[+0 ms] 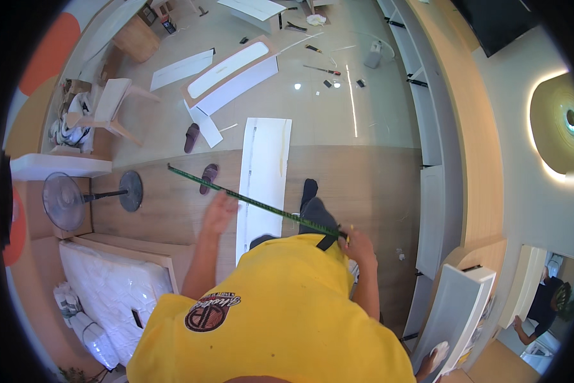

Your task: The person measures and marks a white panel using a tape measure and pencil, then moves around the room handling various flat panels and tools. They place a panel on the floor and continue measuring and marking it while seated.

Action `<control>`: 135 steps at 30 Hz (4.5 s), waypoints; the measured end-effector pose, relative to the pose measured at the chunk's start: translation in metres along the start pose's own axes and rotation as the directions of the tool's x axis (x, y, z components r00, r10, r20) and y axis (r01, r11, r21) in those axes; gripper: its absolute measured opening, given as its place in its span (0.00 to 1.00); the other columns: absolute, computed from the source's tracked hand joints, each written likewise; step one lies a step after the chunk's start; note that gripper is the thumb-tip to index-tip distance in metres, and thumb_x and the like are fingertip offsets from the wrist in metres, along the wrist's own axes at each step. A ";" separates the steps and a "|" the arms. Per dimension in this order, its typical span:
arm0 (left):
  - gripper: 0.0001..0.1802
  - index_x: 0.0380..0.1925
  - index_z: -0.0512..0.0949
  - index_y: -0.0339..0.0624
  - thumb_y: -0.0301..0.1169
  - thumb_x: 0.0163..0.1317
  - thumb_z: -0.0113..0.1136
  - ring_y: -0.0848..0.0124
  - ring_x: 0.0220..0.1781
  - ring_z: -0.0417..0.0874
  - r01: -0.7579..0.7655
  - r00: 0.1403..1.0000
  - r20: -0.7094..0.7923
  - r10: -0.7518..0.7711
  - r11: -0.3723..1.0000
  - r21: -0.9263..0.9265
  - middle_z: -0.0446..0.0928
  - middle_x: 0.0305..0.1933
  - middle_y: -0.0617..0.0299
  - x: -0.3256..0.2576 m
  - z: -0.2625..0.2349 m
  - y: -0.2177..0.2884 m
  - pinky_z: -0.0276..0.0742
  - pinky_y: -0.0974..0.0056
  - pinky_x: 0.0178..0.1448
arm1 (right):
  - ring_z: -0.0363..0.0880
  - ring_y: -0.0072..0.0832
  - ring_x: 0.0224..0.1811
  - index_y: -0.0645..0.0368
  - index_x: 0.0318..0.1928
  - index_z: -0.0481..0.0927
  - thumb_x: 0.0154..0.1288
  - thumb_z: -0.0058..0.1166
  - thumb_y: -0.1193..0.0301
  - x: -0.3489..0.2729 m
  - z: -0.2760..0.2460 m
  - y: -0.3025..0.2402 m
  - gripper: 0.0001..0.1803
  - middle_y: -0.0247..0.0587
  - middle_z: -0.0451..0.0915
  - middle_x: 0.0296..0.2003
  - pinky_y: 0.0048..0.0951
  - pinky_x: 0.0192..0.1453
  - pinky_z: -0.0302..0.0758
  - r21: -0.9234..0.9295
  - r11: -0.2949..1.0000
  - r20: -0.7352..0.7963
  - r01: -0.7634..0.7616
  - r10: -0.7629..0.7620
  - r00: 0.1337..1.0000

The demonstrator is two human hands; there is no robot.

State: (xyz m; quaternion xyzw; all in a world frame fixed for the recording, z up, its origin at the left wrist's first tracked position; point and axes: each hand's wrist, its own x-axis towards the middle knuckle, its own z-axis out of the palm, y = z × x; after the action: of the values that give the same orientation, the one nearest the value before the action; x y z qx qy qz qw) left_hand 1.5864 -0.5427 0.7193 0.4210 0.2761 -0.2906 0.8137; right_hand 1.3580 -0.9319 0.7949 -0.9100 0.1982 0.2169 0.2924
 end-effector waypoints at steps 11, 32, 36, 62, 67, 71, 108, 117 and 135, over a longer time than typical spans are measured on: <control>0.13 0.51 0.76 0.45 0.39 0.74 0.57 0.66 0.45 0.85 0.100 0.995 -0.008 -0.099 0.995 0.029 0.82 0.50 0.59 0.150 0.222 0.031 0.83 0.58 0.51 | 0.80 0.51 0.47 0.55 0.55 0.81 0.65 0.57 0.62 0.291 -0.183 -0.102 0.19 0.54 0.82 0.42 0.45 0.53 0.77 -0.110 0.964 0.212 0.242 -0.216 0.953; 0.32 0.64 0.71 0.39 0.44 0.66 0.64 0.67 0.45 0.84 0.042 0.830 -0.540 0.140 0.950 0.310 0.82 0.48 0.55 0.515 0.240 0.279 0.80 0.62 0.43 | 0.81 0.57 0.42 0.58 0.49 0.83 0.59 0.58 0.66 0.847 -0.329 -0.224 0.18 0.59 0.82 0.37 0.49 0.49 0.78 -0.373 0.810 0.238 0.451 -0.387 0.891; 0.27 0.60 0.75 0.38 0.41 0.64 0.63 0.69 0.39 0.84 0.092 0.640 -0.767 0.049 0.986 0.139 0.83 0.42 0.53 0.483 0.225 0.205 0.78 0.63 0.38 | 0.83 0.56 0.40 0.59 0.49 0.82 0.60 0.55 0.64 0.993 -0.295 -0.254 0.19 0.60 0.83 0.38 0.47 0.50 0.78 -0.267 0.753 0.421 0.601 -0.470 0.776; 0.22 0.59 0.74 0.33 0.34 0.69 0.61 0.74 0.39 0.85 0.446 0.300 -0.824 -0.481 0.834 -0.325 0.83 0.43 0.58 0.490 0.460 0.190 0.80 0.71 0.41 | 0.82 0.48 0.50 0.38 0.55 0.81 0.61 0.56 0.58 1.381 -0.158 -0.209 0.20 0.51 0.81 0.44 0.50 0.51 0.82 -0.368 0.759 0.648 0.537 -0.205 0.733; 0.22 0.58 0.75 0.32 0.35 0.69 0.62 0.76 0.39 0.83 0.527 0.309 -0.812 -0.495 0.800 -0.287 0.83 0.42 0.60 0.508 0.468 0.195 0.80 0.70 0.42 | 0.80 0.49 0.53 0.36 0.57 0.80 0.62 0.57 0.59 1.379 -0.155 -0.204 0.21 0.48 0.79 0.47 0.51 0.51 0.82 -0.395 0.745 0.591 0.538 -0.242 0.770; 0.23 0.59 0.73 0.34 0.35 0.69 0.62 0.73 0.41 0.85 0.529 0.357 -0.796 -0.490 0.808 -0.260 0.83 0.44 0.57 0.523 0.471 0.195 0.81 0.69 0.44 | 0.79 0.48 0.53 0.36 0.57 0.80 0.62 0.58 0.59 1.383 -0.153 -0.204 0.21 0.47 0.79 0.47 0.51 0.51 0.82 -0.395 0.745 0.597 0.538 -0.237 0.766; 0.29 0.64 0.70 0.33 0.36 0.68 0.62 0.73 0.41 0.81 -0.020 0.488 -0.863 -0.133 0.986 -0.163 0.84 0.44 0.54 0.534 0.534 0.130 0.76 0.69 0.45 | 0.74 0.54 0.56 0.64 0.61 0.73 0.58 0.65 0.66 1.098 -0.279 -0.370 0.31 0.57 0.78 0.50 0.48 0.61 0.72 0.208 0.262 0.553 0.942 -0.826 0.107; 0.31 0.65 0.69 0.34 0.35 0.65 0.64 0.58 0.53 0.83 -0.216 -0.086 -0.985 -0.150 0.968 -0.128 0.81 0.54 0.47 0.379 0.584 0.013 0.78 0.57 0.57 | 0.73 0.53 0.59 0.67 0.62 0.73 0.56 0.67 0.68 0.870 -0.313 -0.321 0.34 0.58 0.77 0.55 0.47 0.67 0.68 0.349 0.159 0.736 0.924 -0.657 -0.164; 0.43 0.77 0.46 0.42 0.20 0.66 0.56 0.51 0.59 0.78 -0.228 -0.972 0.202 -0.120 0.686 -0.691 0.80 0.57 0.52 0.115 0.907 0.123 0.69 0.51 0.66 | 0.69 0.52 0.63 0.61 0.71 0.63 0.67 0.56 0.69 0.323 -0.422 -0.377 0.34 0.53 0.71 0.63 0.52 0.70 0.62 0.736 -0.648 -0.454 -0.194 -0.261 -0.852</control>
State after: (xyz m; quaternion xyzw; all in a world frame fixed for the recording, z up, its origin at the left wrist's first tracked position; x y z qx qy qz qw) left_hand 1.9365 -1.2792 1.1512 -0.0527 -0.9151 -0.1190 0.3817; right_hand 1.9267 -0.9859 1.1085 -0.0192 -0.8480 0.0783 0.5239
